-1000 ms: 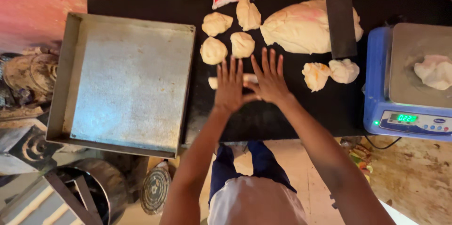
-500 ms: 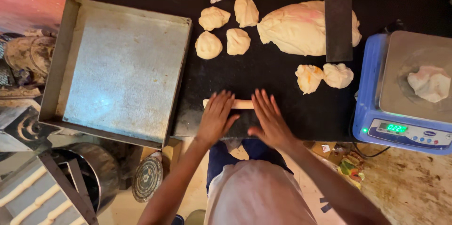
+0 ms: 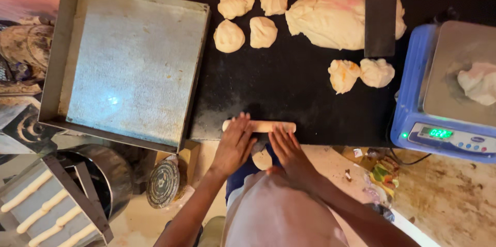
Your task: The person takes portions of dough from a pile, rolls them into long cylinders by hand on a dark work surface, and places the formed dough cylinders onto a metal tray.
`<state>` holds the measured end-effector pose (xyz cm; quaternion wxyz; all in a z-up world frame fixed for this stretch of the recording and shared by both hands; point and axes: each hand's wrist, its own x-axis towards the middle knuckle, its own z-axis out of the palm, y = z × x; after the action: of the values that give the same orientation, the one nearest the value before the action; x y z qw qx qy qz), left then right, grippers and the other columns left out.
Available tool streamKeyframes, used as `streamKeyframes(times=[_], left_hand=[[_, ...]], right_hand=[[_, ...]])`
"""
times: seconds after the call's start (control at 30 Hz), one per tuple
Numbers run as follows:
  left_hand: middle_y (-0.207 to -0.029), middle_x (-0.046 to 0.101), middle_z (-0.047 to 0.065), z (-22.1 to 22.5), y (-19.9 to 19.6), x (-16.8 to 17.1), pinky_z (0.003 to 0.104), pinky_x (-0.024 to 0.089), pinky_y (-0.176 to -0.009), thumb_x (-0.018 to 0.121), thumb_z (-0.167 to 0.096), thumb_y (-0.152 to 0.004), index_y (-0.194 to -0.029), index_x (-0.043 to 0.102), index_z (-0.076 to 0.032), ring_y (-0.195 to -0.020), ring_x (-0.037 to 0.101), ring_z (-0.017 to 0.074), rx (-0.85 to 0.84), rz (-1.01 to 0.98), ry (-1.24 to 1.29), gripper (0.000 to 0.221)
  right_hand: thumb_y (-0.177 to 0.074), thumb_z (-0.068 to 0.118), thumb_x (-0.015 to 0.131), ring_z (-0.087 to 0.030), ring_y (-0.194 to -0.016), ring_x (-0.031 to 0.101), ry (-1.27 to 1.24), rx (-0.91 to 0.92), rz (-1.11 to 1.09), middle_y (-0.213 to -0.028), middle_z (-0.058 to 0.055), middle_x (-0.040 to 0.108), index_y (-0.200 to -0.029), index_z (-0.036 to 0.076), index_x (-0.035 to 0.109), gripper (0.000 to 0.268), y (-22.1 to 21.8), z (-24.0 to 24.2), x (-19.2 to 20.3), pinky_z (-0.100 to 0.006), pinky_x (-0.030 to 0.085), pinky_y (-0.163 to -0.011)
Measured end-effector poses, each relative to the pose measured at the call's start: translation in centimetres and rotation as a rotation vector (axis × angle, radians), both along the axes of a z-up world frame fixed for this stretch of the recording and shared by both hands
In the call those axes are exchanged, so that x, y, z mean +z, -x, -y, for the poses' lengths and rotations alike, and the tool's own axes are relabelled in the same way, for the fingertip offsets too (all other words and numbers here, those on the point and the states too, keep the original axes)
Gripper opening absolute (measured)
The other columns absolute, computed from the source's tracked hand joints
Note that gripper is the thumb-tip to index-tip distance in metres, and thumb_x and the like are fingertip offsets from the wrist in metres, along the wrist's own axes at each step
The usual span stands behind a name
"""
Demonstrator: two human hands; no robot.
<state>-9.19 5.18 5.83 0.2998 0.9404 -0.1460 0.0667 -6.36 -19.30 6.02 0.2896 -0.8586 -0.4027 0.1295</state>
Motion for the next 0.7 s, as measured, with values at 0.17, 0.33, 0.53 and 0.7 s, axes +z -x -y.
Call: streamKeyframes(times=[0.17, 0.33, 0.53, 0.7], left_hand=[[-0.161, 0.026, 0.034, 1.5, 1.2, -2.3, 0.055, 0.016, -0.124, 0.048, -0.04, -0.104, -0.151, 0.034, 0.014, -0.154, 0.019, 0.0456, 0.051, -0.165, -0.212, 0.073], [-0.162, 0.018, 0.037, 1.9, 2.3, -3.0, 0.058, 0.011, -0.123, 0.037, -0.047, -0.105, -0.153, 0.023, 0.017, -0.153, 0.012, 0.0509, 0.06, -0.22, -0.239, 0.082], [-0.164, 0.017, 0.028, 0.0, -15.3, -3.0, 0.062, 0.008, -0.12, 0.034, -0.045, -0.107, -0.161, 0.026, -0.007, -0.15, 0.01, 0.0517, 0.267, -0.095, -0.405, 0.066], [-0.169, 0.022, 0.026, -1.4, -12.7, -2.7, 0.053, 0.009, -0.13, 0.034, -0.049, -0.111, -0.162, 0.024, 0.004, -0.16, 0.016, 0.0386, -0.157, -0.062, -0.552, 0.074]], right_hand=[[-0.097, 0.065, 0.041, -0.04, -0.155, 0.02, 0.179, -0.035, 0.128, -0.162, -0.028, 0.028, -0.155, -0.009, 0.03, 0.094, 0.3, -2.8, -1.6, -0.06, 0.013, -0.123], [-0.101, 0.058, 0.039, -0.041, -0.154, 0.023, 0.41, -0.065, 0.13, -0.162, -0.025, 0.032, -0.153, -0.001, 0.036, 0.079, 1.6, -4.5, -3.4, -0.063, 0.015, -0.119], [-0.102, 0.064, 0.036, -0.051, -0.153, 0.012, 0.354, -0.306, 0.534, -0.166, -0.029, 0.025, -0.16, 0.015, 0.037, 0.076, -14.0, -7.2, -3.3, -0.074, 0.005, -0.114], [-0.096, 0.073, 0.036, -0.05, -0.154, 0.013, 0.226, -0.208, 0.361, -0.165, -0.032, 0.02, -0.159, -0.004, 0.031, 0.1, -12.6, -6.1, -3.3, -0.07, 0.007, -0.119]])
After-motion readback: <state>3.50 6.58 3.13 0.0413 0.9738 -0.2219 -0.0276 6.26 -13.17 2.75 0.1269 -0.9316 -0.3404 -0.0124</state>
